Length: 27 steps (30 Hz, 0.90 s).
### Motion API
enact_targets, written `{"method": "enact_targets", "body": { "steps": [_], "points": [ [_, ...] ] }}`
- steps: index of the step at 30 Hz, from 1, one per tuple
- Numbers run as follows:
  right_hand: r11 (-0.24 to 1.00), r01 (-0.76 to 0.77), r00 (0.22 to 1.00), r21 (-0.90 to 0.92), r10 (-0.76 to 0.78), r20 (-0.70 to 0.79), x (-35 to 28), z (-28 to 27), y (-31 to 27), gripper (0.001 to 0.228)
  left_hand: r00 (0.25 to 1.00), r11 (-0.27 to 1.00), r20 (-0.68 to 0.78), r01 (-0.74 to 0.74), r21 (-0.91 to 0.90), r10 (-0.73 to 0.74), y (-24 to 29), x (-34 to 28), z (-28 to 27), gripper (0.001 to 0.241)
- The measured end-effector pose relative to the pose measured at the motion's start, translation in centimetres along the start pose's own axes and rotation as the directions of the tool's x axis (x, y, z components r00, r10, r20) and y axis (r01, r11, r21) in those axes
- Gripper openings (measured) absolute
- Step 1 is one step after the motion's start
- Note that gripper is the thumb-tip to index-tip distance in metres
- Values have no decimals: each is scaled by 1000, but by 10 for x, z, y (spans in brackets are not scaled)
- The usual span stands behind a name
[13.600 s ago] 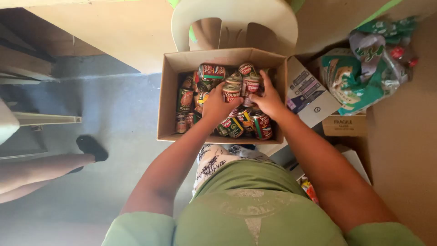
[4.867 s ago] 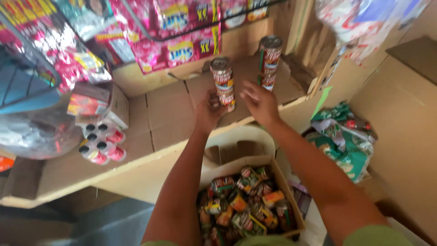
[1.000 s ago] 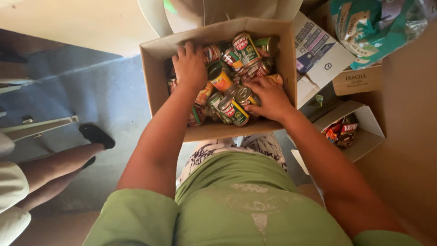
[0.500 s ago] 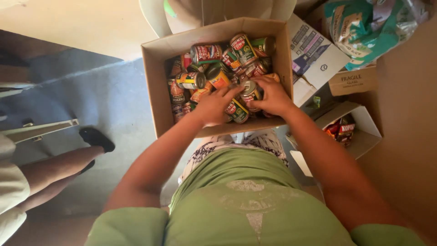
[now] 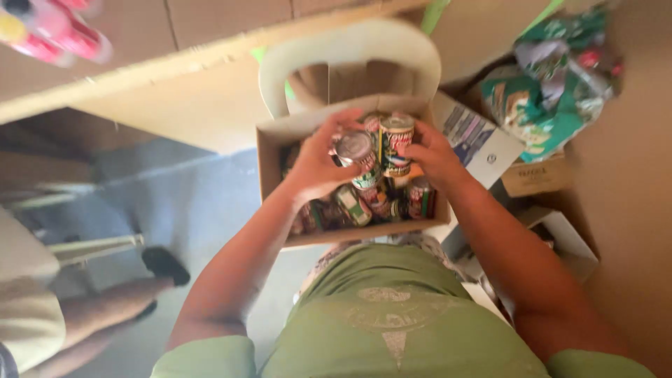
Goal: Stocking and organizing canned food items on a retail shelf from a cardboard box.
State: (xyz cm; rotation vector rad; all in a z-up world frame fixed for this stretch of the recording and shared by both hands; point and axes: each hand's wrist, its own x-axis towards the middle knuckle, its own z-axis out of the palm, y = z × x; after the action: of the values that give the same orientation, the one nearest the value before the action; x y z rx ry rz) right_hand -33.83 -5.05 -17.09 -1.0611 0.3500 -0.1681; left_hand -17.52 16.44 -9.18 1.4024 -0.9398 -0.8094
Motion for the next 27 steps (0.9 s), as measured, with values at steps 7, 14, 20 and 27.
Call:
{"method": "enact_targets", "body": {
  "steps": [7, 14, 20, 27],
  "points": [
    [922, 387, 918, -19, -384, 101, 58, 70, -149, 68, 960, 976, -176, -210, 60, 218, 118, 68, -49, 80],
    [728, 614, 788, -303, -584, 194, 143, 80, -218, 75, 851, 899, -313, -347, 267, 422, 119, 173, -107, 60],
    [703, 610, 781, -367, -613, 124, 209, 32, -198, 77, 727, 659, -333, -216, 720, 601, 104, 206, -103, 63],
    [743, 622, 783, -248, -592, 190, 226, -1, -173, 77, 830, 857, -214, -491, 155, 514, 35, 237, -134, 85]
  ]
}}
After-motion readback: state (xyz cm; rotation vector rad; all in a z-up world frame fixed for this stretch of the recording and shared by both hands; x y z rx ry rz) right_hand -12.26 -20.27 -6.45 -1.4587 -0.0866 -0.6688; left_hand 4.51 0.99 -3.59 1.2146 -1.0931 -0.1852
